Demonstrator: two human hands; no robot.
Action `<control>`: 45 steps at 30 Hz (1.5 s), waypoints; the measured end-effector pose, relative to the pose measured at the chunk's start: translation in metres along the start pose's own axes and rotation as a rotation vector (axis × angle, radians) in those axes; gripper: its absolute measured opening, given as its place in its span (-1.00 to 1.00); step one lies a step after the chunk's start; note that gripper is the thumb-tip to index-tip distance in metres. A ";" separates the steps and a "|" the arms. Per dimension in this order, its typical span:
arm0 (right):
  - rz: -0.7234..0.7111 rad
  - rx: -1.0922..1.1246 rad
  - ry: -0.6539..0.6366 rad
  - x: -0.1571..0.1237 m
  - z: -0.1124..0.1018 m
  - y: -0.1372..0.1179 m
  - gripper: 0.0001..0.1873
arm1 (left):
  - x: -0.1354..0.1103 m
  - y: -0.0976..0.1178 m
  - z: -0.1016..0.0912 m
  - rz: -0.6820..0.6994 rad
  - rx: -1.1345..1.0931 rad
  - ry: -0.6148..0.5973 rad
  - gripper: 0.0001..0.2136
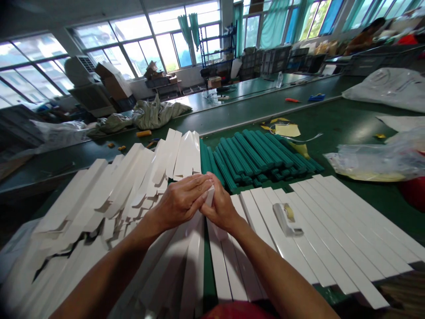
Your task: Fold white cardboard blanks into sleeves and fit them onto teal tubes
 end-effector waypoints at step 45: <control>-0.082 0.062 -0.132 -0.006 -0.024 -0.007 -0.28 | -0.017 0.005 0.033 -0.108 -0.212 0.345 -0.61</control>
Point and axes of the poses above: each hand's wrist, its own x-axis towards the middle knuckle, its own z-axis out of the palm, y = z × x, the point moved 5 cm from there along x, towards the middle knuckle, and after that the axes turned 1 degree about y, right-handed, at the moved point
